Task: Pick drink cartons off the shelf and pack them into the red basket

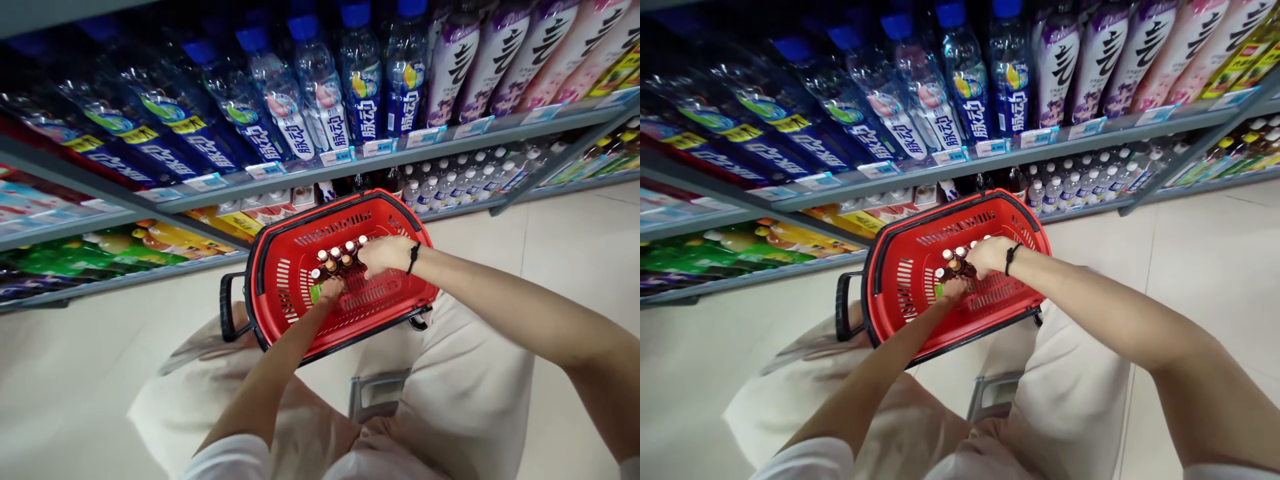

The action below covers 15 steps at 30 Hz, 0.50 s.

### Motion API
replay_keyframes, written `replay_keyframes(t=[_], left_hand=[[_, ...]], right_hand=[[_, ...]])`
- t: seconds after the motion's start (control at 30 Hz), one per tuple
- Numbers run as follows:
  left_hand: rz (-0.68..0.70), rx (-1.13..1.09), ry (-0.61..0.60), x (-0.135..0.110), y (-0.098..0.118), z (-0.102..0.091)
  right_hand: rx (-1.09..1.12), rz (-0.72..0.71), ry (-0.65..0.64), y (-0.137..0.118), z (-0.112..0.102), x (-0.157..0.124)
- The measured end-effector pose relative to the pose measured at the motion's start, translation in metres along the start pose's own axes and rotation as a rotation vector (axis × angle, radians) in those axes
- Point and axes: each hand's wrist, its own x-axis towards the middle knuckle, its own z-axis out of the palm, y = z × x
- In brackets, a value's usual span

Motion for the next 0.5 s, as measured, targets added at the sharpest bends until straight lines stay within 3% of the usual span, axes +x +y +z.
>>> replay_keyframes(t=[0.13, 0.27, 0.4, 0.5], left_hand=[[-0.081, 0.163, -0.062, -0.004, -0.005, -0.018], [-0.119, 0.233, -0.078, -0.017, -0.036, -0.069], [-0.112, 0.251, -0.037, -0.055, -0.078, -0.129], [-0.151, 0.270, 0.016, -0.098, -0.090, -0.153]], right_hand=[[-0.168, 0.060, -0.106, -0.006, -0.009, -0.003], [-0.253, 0.098, -0.162, 0.000, -0.007, 0.006], [-0.272, 0.118, -0.180, 0.003, -0.006, 0.014], [-0.304, 0.144, -0.167, -0.001, -0.017, 0.005]])
